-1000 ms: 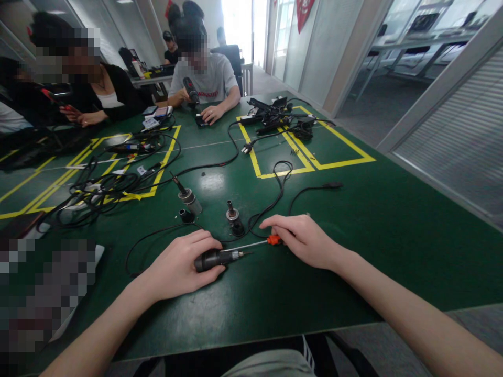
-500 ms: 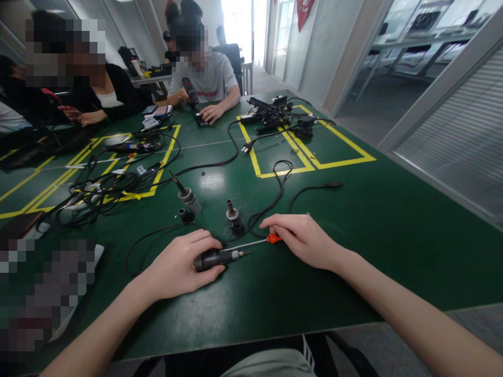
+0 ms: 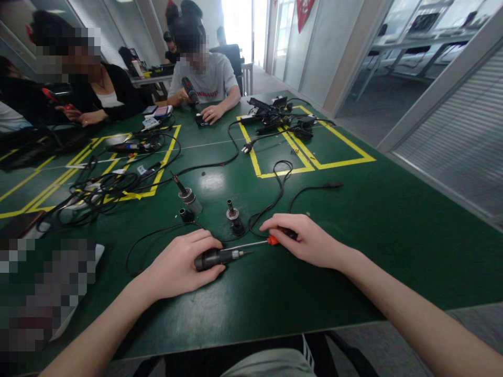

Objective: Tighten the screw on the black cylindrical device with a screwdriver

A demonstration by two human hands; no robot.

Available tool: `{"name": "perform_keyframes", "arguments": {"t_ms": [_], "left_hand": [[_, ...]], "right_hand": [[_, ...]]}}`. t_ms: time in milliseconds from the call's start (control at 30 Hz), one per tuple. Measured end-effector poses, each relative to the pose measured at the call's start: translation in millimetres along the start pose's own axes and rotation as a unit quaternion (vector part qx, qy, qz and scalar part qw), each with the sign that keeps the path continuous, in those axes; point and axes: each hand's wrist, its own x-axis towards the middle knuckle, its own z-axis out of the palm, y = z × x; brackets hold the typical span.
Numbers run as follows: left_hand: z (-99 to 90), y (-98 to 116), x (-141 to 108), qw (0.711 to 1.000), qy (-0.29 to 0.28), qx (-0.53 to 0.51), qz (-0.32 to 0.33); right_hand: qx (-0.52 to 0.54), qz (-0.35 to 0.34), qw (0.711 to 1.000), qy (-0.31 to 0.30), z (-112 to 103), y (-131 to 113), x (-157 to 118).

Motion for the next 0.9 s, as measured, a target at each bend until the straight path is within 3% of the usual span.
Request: {"name": "perform_keyframes", "arguments": {"t_ms": [200, 400, 567, 900], "left_hand": [[-0.2, -0.2, -0.9, 1.0, 0.003, 0.0, 0.0], [-0.7, 0.6, -0.3, 1.0, 0.002, -0.001, -0.002], [-0.8, 0.3, -0.6, 1.0, 0.002, -0.001, -0.002], [-1.4, 1.1, -0.5, 1.0, 0.002, 0.004, -0.003]], "right_hand": [[0.065, 0.008, 0.998, 0.013, -1.2, -3.0, -0.1], [0.034, 0.017, 0.999, -0.03, -0.1, -1.6, -0.4], [0.067, 0.011, 0.998, -0.013, 2.0, -1.0, -1.1], [0.093, 0.028, 0.994, -0.044, -0.5, -3.4, 1.1]]}}
